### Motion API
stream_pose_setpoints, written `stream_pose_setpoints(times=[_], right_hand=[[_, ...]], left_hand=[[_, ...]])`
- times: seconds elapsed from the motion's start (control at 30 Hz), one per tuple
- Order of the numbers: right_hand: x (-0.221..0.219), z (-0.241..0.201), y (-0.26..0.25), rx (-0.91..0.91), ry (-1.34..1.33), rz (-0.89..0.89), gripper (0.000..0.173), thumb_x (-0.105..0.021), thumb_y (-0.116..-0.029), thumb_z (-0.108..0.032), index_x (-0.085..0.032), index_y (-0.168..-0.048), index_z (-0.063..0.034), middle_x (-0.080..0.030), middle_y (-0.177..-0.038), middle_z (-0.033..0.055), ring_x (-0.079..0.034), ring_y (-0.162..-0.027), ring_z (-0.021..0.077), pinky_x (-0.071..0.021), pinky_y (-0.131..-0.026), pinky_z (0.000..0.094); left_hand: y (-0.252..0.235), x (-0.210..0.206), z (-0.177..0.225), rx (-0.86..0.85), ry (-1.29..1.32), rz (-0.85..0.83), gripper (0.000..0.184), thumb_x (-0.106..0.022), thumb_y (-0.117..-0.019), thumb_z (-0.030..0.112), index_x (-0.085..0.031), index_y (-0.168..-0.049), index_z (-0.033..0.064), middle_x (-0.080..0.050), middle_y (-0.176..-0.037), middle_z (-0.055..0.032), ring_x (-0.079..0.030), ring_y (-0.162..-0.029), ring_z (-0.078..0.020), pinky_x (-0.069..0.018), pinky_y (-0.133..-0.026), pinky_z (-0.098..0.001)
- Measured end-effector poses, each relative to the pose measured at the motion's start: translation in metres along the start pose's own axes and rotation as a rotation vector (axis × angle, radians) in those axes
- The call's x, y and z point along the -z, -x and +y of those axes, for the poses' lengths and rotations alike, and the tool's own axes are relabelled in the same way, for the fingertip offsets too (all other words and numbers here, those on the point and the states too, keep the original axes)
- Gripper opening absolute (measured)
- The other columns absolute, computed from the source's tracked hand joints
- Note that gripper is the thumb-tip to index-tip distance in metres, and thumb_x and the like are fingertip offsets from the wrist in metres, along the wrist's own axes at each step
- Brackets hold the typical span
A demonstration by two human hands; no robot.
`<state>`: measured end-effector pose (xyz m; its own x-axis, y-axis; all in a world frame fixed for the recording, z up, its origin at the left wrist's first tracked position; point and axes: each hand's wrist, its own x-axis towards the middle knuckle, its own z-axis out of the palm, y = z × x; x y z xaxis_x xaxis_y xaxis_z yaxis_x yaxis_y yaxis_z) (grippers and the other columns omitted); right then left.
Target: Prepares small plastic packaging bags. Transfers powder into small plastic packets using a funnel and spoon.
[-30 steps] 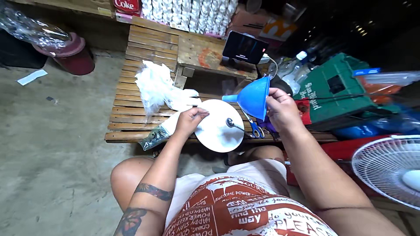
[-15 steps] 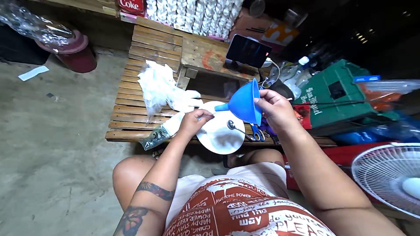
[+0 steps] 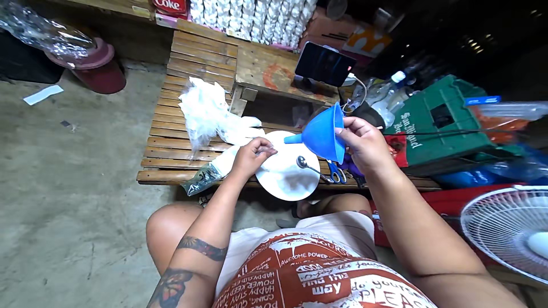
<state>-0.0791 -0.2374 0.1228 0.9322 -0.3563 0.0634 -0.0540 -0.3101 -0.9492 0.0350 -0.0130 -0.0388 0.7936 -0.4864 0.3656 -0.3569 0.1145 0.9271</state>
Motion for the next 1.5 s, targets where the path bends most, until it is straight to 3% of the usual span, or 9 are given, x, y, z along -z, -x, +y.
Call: stream_pose_setpoints(times=[0.3,0.67,1.03,1.3,1.43,1.5], right_hand=[[-0.004,0.004,0.0,0.045,0.057,0.021,0.018,-0.063,-0.0985,-0.01,-0.065,-0.116,-0.0074,-0.07,-0.09,-0.0024,-0.066,-0.071,0.0033,-0.0555,-0.061,0.0189],[-0.007,0.0,0.006,0.089,0.13,-0.021,0.02,-0.064,-0.0972,-0.008,-0.065,-0.118,-0.0059,-0.071,-0.096,-0.0014,-0.068,-0.079,0.0034,-0.0586,-0.071,0.0202],[-0.024,-0.027,-0.032,-0.041,0.42,-0.233,0.02,-0.063,-0.0994,-0.012,-0.067,-0.119,-0.0079,-0.072,-0.093,0.0041,-0.068,-0.07,0.0079,-0.0573,-0.06,0.0249],[-0.042,-0.041,-0.042,-0.052,0.517,-0.274,0.02,-0.063,-0.0996,-0.01,-0.067,-0.119,-0.0074,-0.072,-0.093,0.0046,-0.069,-0.07,0.0077,-0.0597,-0.063,0.0258],[-0.047,-0.038,-0.04,-0.056,0.498,-0.299,0.019,-0.063,-0.1006,-0.011,-0.066,-0.119,-0.0071,-0.072,-0.092,0.0047,-0.069,-0.069,0.0083,-0.0594,-0.061,0.0259],[-0.045,-0.034,-0.039,-0.019,0.445,-0.327,0.021,-0.061,-0.1029,-0.017,-0.066,-0.121,-0.008,-0.072,-0.094,0.004,-0.068,-0.07,0.0074,-0.0588,-0.062,0.0255]], left_hand=[[0.0,0.001,0.0,-0.011,0.015,-0.009,0.019,-0.075,-0.0923,0.013,-0.069,-0.106,0.0007,-0.075,-0.093,-0.0043,-0.07,-0.084,-0.0066,-0.0577,-0.085,-0.0297],[0.0,0.001,0.0,-0.028,0.003,-0.018,0.017,-0.074,-0.0924,0.011,-0.07,-0.106,0.0004,-0.075,-0.095,-0.0059,-0.071,-0.087,-0.009,-0.0583,-0.086,-0.0317],[0.001,0.001,0.004,0.014,-0.01,-0.062,0.025,-0.073,-0.0926,0.011,-0.072,-0.115,0.0001,-0.075,-0.1,-0.0075,-0.071,-0.089,-0.0088,-0.0579,-0.089,-0.0314],[0.001,0.002,0.003,-0.004,0.013,-0.045,0.033,-0.076,-0.0912,0.016,-0.07,-0.117,-0.0036,-0.075,-0.106,-0.011,-0.072,-0.096,-0.0111,-0.057,-0.095,-0.0329],[0.002,0.002,0.006,-0.016,0.025,-0.015,0.029,-0.074,-0.0923,0.014,-0.07,-0.116,-0.0021,-0.075,-0.105,-0.0073,-0.07,-0.098,-0.0061,-0.0558,-0.096,-0.0289],[0.002,0.004,0.007,-0.036,0.015,-0.006,0.024,-0.069,-0.0947,0.01,-0.07,-0.115,-0.0032,-0.075,-0.106,-0.008,-0.069,-0.099,-0.0051,-0.0554,-0.096,-0.0284]])
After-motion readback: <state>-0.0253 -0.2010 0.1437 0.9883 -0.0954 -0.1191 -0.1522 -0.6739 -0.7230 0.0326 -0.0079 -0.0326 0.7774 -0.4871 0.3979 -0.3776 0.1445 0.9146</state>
